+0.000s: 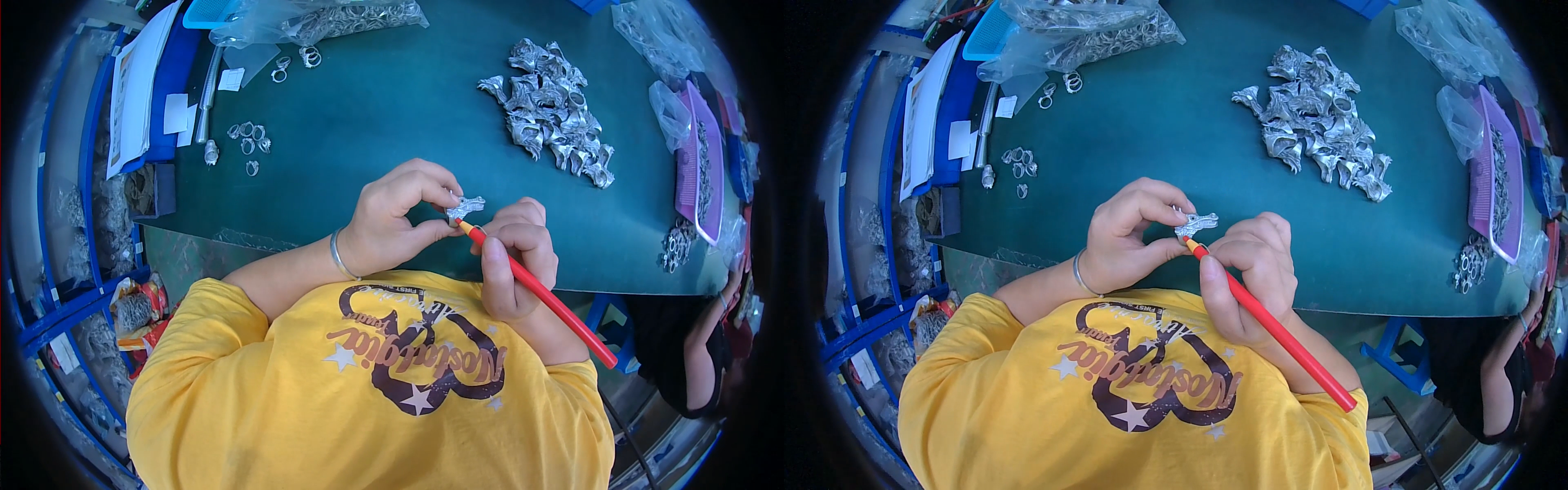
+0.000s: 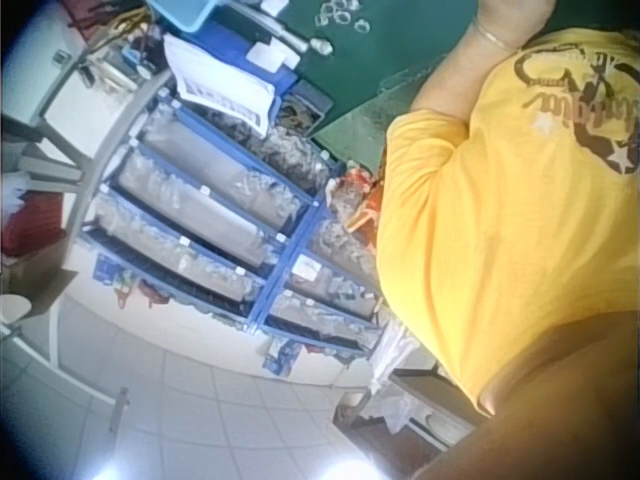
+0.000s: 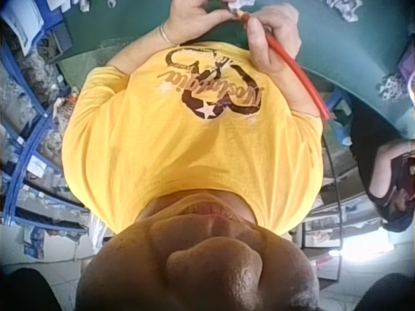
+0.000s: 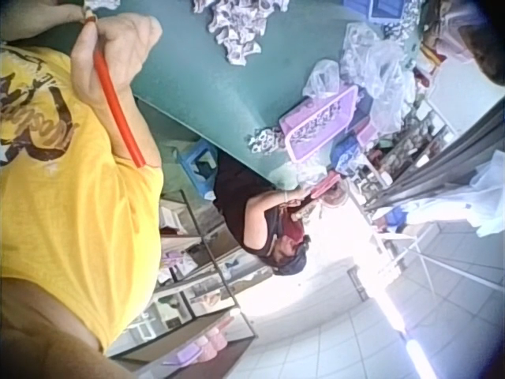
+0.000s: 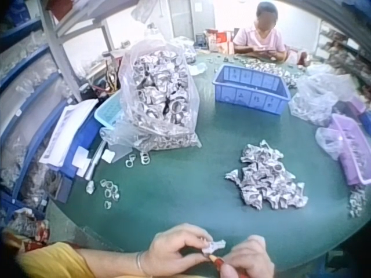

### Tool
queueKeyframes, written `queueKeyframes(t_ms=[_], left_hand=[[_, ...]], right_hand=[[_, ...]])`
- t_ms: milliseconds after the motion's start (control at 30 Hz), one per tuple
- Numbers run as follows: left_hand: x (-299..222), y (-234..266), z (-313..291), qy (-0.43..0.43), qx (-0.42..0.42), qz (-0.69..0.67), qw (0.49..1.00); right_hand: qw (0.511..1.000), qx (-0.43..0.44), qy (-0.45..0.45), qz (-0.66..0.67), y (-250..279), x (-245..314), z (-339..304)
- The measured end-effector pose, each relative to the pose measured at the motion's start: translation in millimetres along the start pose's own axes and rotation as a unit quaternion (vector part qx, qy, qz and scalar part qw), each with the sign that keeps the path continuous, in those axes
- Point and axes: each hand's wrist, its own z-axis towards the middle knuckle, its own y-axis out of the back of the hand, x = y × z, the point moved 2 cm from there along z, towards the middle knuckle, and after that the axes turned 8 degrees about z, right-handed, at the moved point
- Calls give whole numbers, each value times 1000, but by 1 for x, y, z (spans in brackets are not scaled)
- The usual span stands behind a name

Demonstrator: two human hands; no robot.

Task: The person sorts various metal components on a workbench by hand, picking them up from a pile and moving them to different areas on the table or into bags and containers.

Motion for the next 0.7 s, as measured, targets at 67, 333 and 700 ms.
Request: queueKeyframes(t_ms=[67, 333, 700], left_hand=[[0, 0, -1, -4, -1, 10, 1000], [4, -6, -6, 64, -9, -85, 994], [-2, -1, -2, 36, -12, 25, 999]], right_hand=[[1000, 1, -1, -19, 0, 2, 1], [1000, -9, -26, -8, 3, 1, -2], [1000, 0, -16, -3, -3, -1, 0]])
